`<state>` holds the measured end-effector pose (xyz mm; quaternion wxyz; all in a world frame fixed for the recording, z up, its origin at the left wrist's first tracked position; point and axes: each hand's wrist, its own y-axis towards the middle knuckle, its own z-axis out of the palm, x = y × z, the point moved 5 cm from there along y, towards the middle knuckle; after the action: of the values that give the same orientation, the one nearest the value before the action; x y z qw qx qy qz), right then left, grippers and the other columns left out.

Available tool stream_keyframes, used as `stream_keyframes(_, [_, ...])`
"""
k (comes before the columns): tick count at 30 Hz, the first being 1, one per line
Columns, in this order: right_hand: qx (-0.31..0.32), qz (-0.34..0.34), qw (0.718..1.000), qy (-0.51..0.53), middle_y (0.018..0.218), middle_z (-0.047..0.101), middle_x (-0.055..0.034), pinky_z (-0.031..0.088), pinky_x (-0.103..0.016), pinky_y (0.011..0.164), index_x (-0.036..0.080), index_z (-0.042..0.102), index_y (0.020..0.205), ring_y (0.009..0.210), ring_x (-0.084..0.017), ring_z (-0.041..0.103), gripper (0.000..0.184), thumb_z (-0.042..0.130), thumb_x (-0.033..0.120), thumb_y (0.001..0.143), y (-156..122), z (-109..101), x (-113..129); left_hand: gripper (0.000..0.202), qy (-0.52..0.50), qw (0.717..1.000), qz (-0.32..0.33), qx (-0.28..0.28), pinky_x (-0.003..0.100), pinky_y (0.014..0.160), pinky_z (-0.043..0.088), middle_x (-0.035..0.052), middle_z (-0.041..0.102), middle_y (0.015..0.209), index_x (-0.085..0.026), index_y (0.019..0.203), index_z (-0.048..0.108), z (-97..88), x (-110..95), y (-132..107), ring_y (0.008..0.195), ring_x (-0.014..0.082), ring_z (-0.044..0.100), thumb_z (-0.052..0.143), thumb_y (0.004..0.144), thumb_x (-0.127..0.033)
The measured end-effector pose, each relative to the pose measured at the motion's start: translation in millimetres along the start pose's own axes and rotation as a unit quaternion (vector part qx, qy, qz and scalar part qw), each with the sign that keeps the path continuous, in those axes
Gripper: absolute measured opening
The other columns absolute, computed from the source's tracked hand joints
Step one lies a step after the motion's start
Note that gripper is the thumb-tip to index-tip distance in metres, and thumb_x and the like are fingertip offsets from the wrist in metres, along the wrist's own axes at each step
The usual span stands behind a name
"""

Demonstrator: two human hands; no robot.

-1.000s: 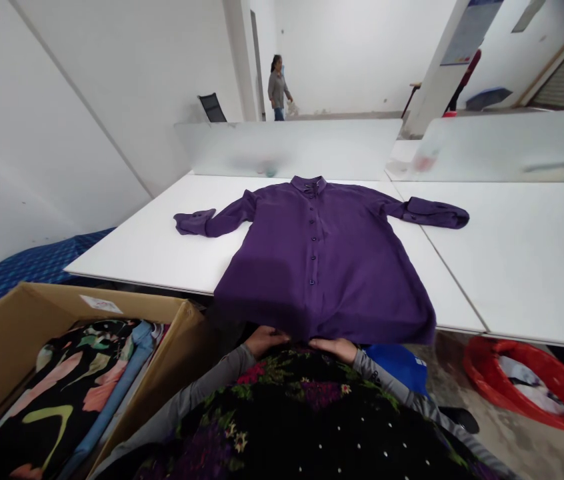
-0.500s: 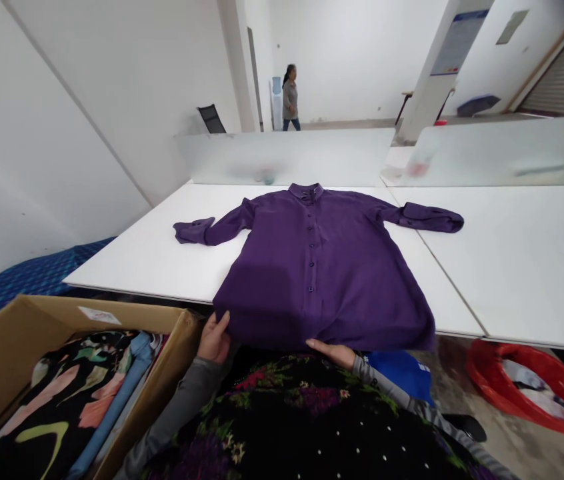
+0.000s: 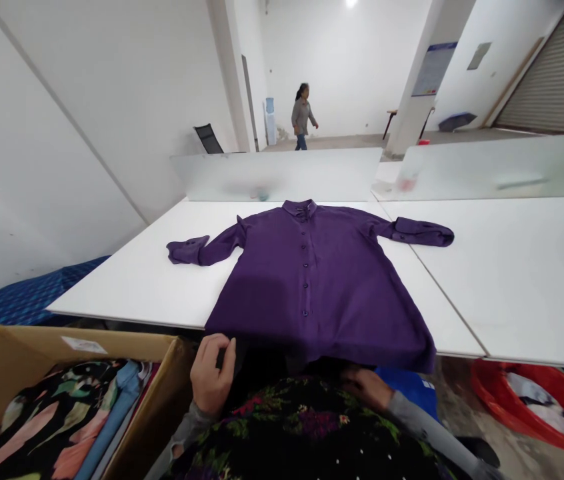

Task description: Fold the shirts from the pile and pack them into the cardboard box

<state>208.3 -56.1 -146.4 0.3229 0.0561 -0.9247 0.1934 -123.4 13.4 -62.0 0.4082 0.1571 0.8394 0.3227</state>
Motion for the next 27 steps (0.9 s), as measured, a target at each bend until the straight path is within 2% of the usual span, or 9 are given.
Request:
stream_keyframes(3, [0.090,-0.019,0.994,0.064,0.077,0.071,-0.0059,0.051,-0.028,0.073,0.019,0.074,0.082,0.075,-0.019,0.066,0.024,0.055,0.033,0.084,-50,-44,11,0.006,-0.027,0.995,0.082,0.059,0.035,0.095,0.046,0.0074,0.060,0.103,-0.019,0.094,0.059,18.4,-35,46,0.101,0.0185,0.058,0.053,0.092,-0.021])
stream_keyframes(5, [0.076,-0.038,0.980,0.178,0.092,0.072,-0.0080,0.052,-0.029,0.077,0.019,0.072,0.101,0.084,-0.019,0.067,0.032,0.053,0.041,0.087,-74,-84,18,0.014,-0.031,0.988,0.106,0.103,0.037,0.102,0.044,0.0094,0.059,0.114,-0.019,0.105,0.057,39.9,-48,82,0.112,0.0198,0.055,0.050,0.094,-0.022])
stream_keyframes(9, [-0.155,0.070,0.959,0.225,0.083,0.071,-0.0112,0.054,-0.033,0.066,0.014,0.066,0.113,0.074,-0.021,0.067,0.051,0.054,0.053,0.083,-83,-172,-31,0.031,-0.019,0.968,0.182,0.173,0.041,0.109,0.041,0.0136,0.056,0.125,-0.014,0.122,0.050,108.9,-62,155,0.126,0.0230,0.048,0.046,0.096,-0.029])
stream_keyframes(12, [-0.360,0.147,0.915,0.111,0.075,0.069,-0.0096,0.054,-0.036,0.062,0.015,0.068,0.099,0.065,-0.022,0.066,0.045,0.056,0.052,0.078,-72,-241,-95,0.031,0.012,0.945,0.254,0.203,0.044,0.112,0.038,0.0147,0.058,0.123,-0.012,0.118,0.054,177.5,-62,203,0.127,0.0251,0.047,0.041,0.097,-0.030])
stream_keyframes(15, [-0.499,0.173,0.847,-0.066,0.087,0.070,-0.0094,0.054,-0.040,0.073,0.017,0.068,0.093,0.072,-0.023,0.066,0.030,0.053,0.038,0.078,-49,-305,-128,0.032,0.052,0.927,0.285,0.239,0.044,0.114,0.036,0.0148,0.060,0.122,-0.011,0.114,0.059,246.9,-54,238,0.126,0.0243,0.049,0.036,0.096,-0.024])
stream_keyframes(18, [-0.529,0.177,0.804,-0.205,0.112,0.066,-0.0142,0.050,-0.044,0.087,0.016,0.067,0.106,0.097,-0.027,0.062,0.035,0.051,0.026,0.077,-8,-350,-130,0.037,0.100,0.917,0.259,0.286,0.046,0.114,0.035,0.0157,0.057,0.130,-0.010,0.120,0.059,302.6,-40,256,0.130,0.0258,0.046,0.035,0.095,-0.023])
stream_keyframes(21, [-0.530,0.219,0.794,-0.204,0.138,0.051,-0.0157,0.044,-0.053,0.093,0.019,0.059,0.124,0.121,-0.035,0.047,0.052,0.058,0.022,0.072,34,-380,-140,0.045,0.146,0.916,0.203,0.312,0.057,0.109,0.035,0.0143,0.048,0.143,-0.016,0.133,0.053,333.5,-23,258,0.134,0.0347,0.040,0.040,0.095,-0.036])
stream_keyframes(24, [-0.563,0.241,0.788,-0.060,0.124,0.060,-0.0146,0.043,-0.051,0.093,0.019,0.067,0.109,0.114,-0.033,0.051,0.046,0.061,0.014,0.064,54,-408,-168,0.049,0.179,0.911,0.182,0.323,0.061,0.108,0.030,0.0097,0.042,0.149,-0.025,0.139,0.050,343.1,-13,253,0.136,0.0388,0.036,0.041,0.095,-0.044])
stream_keyframes(27, [-0.618,0.225,0.753,0.028,0.103,0.067,-0.0128,0.046,-0.039,0.089,0.015,0.069,0.100,0.101,-0.025,0.059,0.037,0.050,0.007,0.069,40,-436,-196,0.049,0.170,0.913,0.189,0.320,0.060,0.109,0.029,0.0092,0.042,0.149,-0.026,0.138,0.051,343.5,-11,250,0.136,0.0391,0.036,0.042,0.094,-0.044])
